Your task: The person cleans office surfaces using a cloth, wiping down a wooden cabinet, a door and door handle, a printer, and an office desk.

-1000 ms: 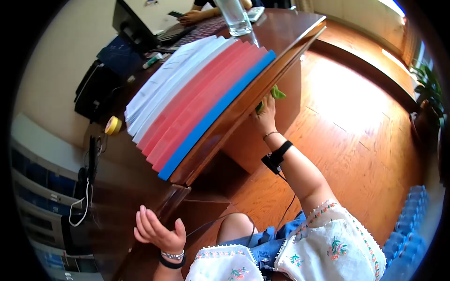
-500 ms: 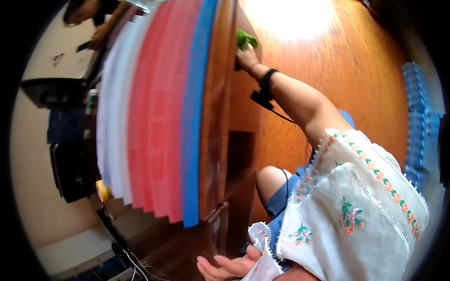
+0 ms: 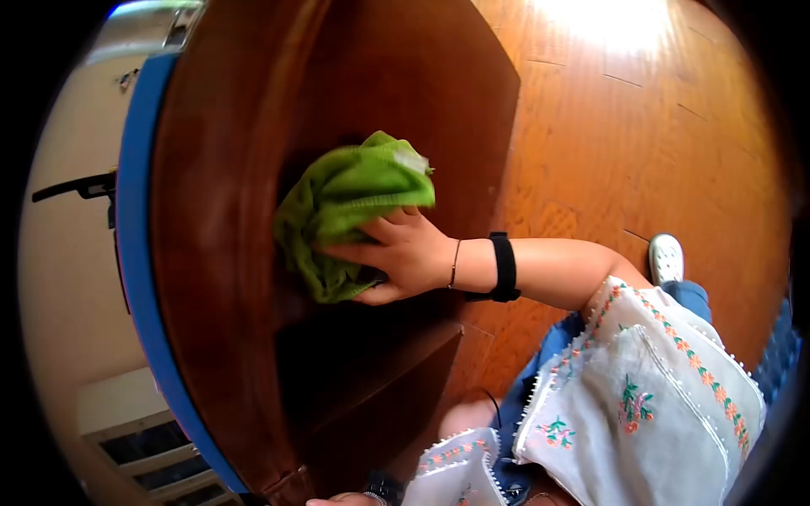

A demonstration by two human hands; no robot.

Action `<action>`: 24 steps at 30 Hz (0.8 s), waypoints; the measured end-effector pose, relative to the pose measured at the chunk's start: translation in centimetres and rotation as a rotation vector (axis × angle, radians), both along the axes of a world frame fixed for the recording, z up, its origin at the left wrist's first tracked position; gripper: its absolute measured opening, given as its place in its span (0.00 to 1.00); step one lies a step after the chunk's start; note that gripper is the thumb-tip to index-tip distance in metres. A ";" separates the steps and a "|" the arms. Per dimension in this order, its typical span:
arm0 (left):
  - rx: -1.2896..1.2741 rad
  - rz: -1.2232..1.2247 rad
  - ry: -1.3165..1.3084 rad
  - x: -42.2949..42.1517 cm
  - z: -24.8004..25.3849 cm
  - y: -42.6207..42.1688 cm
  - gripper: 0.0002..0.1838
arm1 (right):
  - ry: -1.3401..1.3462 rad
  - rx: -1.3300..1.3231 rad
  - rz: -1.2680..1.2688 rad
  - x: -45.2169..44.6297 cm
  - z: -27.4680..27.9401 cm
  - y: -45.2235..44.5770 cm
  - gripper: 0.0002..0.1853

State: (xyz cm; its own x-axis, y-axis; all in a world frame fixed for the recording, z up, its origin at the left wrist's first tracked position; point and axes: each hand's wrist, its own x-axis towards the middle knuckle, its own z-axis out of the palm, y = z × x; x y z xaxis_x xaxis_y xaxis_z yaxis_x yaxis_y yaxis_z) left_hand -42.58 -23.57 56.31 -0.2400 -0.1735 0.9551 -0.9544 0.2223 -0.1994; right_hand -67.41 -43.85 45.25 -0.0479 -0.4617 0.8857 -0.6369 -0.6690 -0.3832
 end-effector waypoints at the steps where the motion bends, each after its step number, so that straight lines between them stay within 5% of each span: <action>1: -0.068 -0.069 -0.099 -0.8 0.1 -1.1 0.31 | 0.124 -0.099 0.026 0.3 0.9 -0.7 0.25; 5: 0.113 -0.176 -0.152 1.4 -1.9 -2.2 0.29 | 0.146 -0.274 -0.108 3.8 3.4 -4.3 0.20; 9: 0.515 -0.371 -0.055 -2.9 -4.7 -3.6 0.31 | 0.211 -0.229 -0.253 -4.8 7.6 -6.4 0.18; 10: 0.538 -0.364 -0.072 -2.9 -4.4 -3.6 0.31 | 0.199 -0.235 -0.186 -6.6 9.7 -6.3 0.27; 13: 0.759 -0.228 -0.072 -1.9 -4.8 -0.9 0.30 | -0.076 -0.088 -0.465 -11.3 10.9 -8.7 0.23; 15: 0.851 -0.203 -0.018 -1.4 -5.2 0.0 0.29 | -0.402 -0.060 -0.331 -15.2 11.0 -11.0 0.21; 16: 0.829 -0.201 -0.032 -1.2 -5.5 0.3 0.29 | -0.177 -0.192 -0.765 -16.6 11.3 -10.8 0.19; 17: 0.874 -0.227 -0.014 -1.0 -5.8 0.4 0.29 | -0.285 -0.176 -0.456 -17.6 11.2 -10.8 0.18; 21: 0.955 -0.270 0.010 -1.2 -6.7 -0.5 0.28 | -0.245 -0.158 -0.495 -12.7 12.3 -9.0 0.17; 23: 0.967 -0.287 0.008 -1.9 -6.1 -0.9 0.28 | -0.242 0.059 -0.305 -10.9 12.9 -8.0 0.20; 24: 0.986 -0.313 0.006 -2.6 -6.2 -1.2 0.29 | -0.165 -0.032 -0.301 -7.4 13.2 -6.1 0.21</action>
State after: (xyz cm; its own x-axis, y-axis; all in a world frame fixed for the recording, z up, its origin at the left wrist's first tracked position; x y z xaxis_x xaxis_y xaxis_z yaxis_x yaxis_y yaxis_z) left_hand -45.16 -24.72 50.12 -0.4048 -0.8101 0.4241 -0.8262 0.5228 0.2100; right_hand -74.79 -50.00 58.47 -0.3217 -0.3769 0.8686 -0.7389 -0.4736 -0.4792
